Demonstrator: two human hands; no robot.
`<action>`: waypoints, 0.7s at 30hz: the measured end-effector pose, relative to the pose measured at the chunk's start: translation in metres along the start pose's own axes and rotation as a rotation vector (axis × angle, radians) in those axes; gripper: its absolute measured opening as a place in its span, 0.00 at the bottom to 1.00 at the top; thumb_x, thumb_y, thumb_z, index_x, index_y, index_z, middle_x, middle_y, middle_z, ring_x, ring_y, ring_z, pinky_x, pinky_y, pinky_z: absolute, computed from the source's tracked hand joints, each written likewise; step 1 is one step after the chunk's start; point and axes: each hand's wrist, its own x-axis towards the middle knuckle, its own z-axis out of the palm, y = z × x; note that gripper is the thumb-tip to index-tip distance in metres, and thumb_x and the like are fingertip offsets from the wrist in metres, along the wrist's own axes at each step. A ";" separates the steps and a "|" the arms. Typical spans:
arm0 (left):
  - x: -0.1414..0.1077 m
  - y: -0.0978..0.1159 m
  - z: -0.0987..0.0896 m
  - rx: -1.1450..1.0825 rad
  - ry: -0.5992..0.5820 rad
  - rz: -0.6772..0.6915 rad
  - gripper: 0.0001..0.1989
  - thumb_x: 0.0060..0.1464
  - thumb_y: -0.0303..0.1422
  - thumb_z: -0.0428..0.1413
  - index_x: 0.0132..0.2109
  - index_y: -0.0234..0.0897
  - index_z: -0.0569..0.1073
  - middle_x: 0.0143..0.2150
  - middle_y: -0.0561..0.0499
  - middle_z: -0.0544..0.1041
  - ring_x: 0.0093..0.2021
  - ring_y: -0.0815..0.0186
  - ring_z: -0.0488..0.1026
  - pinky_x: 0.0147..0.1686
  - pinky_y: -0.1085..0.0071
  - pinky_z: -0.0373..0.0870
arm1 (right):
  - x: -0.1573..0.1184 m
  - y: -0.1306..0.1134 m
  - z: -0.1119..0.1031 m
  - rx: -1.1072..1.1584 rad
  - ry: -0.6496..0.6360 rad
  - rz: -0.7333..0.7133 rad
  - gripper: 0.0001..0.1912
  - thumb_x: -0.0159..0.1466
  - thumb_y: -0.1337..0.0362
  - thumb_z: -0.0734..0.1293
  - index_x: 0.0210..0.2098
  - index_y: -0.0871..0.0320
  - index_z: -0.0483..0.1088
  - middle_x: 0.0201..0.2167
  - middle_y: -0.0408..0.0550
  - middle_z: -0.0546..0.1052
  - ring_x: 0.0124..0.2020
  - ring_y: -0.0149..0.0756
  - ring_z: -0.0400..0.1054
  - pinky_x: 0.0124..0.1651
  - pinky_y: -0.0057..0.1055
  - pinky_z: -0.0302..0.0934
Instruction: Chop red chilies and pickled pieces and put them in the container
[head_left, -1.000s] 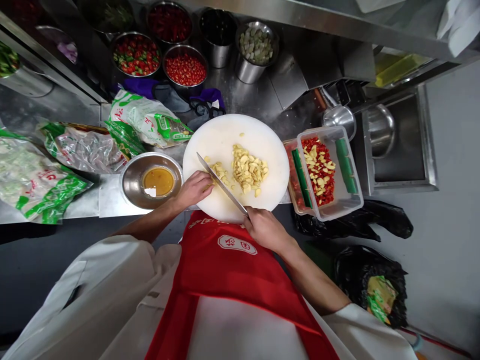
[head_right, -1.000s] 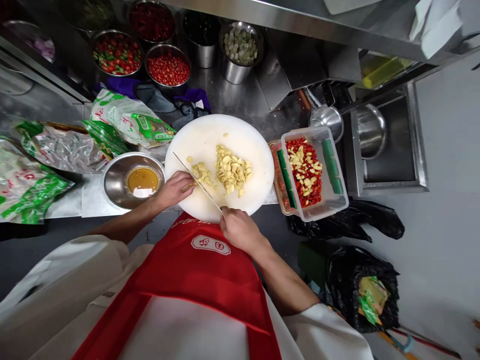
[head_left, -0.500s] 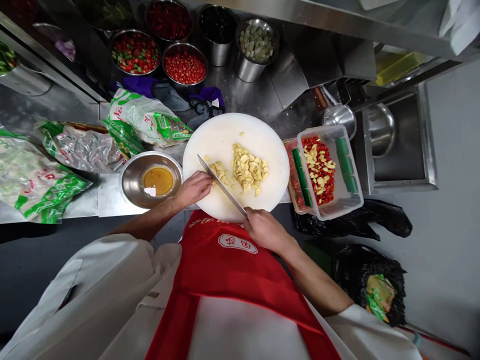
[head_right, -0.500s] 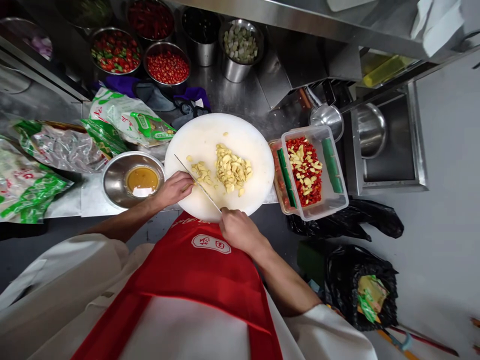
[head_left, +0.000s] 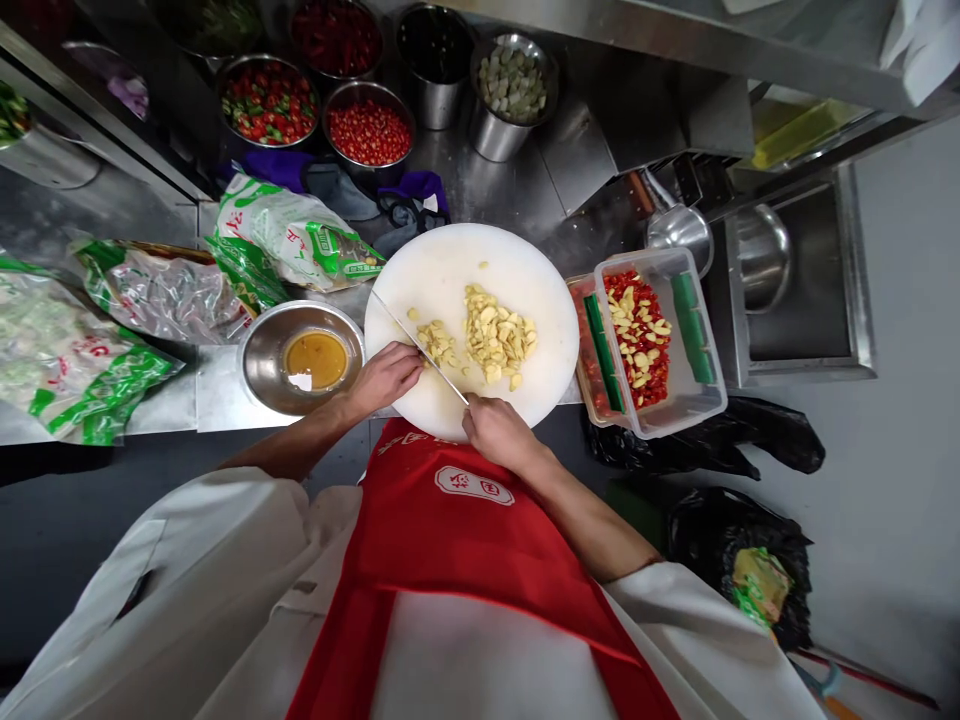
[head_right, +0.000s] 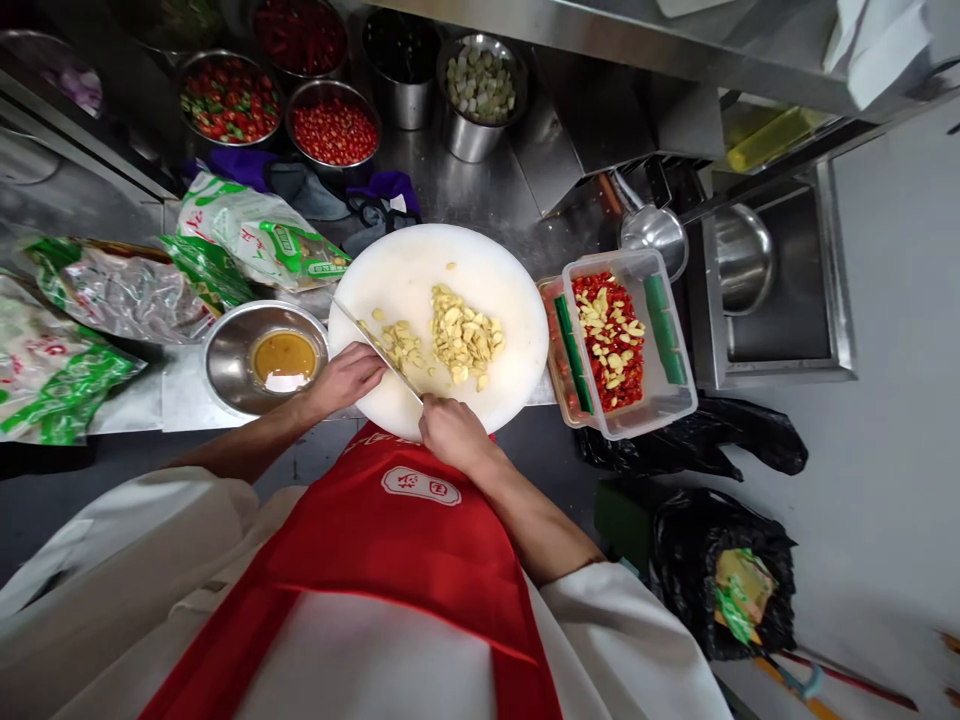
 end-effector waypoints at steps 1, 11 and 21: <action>0.000 0.000 0.000 0.004 0.005 -0.001 0.10 0.64 0.33 0.50 0.43 0.38 0.76 0.43 0.46 0.77 0.47 0.61 0.72 0.50 0.61 0.72 | -0.003 0.002 0.000 0.005 0.011 -0.021 0.13 0.71 0.66 0.54 0.48 0.62 0.68 0.43 0.60 0.79 0.44 0.44 0.74 0.43 0.31 0.58; -0.003 -0.002 0.001 0.024 0.018 0.042 0.09 0.64 0.31 0.51 0.43 0.38 0.76 0.42 0.45 0.77 0.46 0.61 0.73 0.49 0.61 0.73 | 0.016 -0.005 0.003 -0.016 0.000 -0.014 0.13 0.71 0.66 0.55 0.47 0.63 0.68 0.42 0.60 0.79 0.43 0.45 0.75 0.41 0.31 0.58; -0.004 0.000 0.004 0.025 0.031 -0.002 0.09 0.63 0.31 0.51 0.41 0.39 0.76 0.40 0.47 0.77 0.45 0.62 0.74 0.49 0.62 0.74 | -0.030 0.009 -0.002 -0.005 -0.042 -0.038 0.12 0.71 0.66 0.55 0.44 0.61 0.68 0.40 0.57 0.80 0.41 0.42 0.75 0.40 0.30 0.57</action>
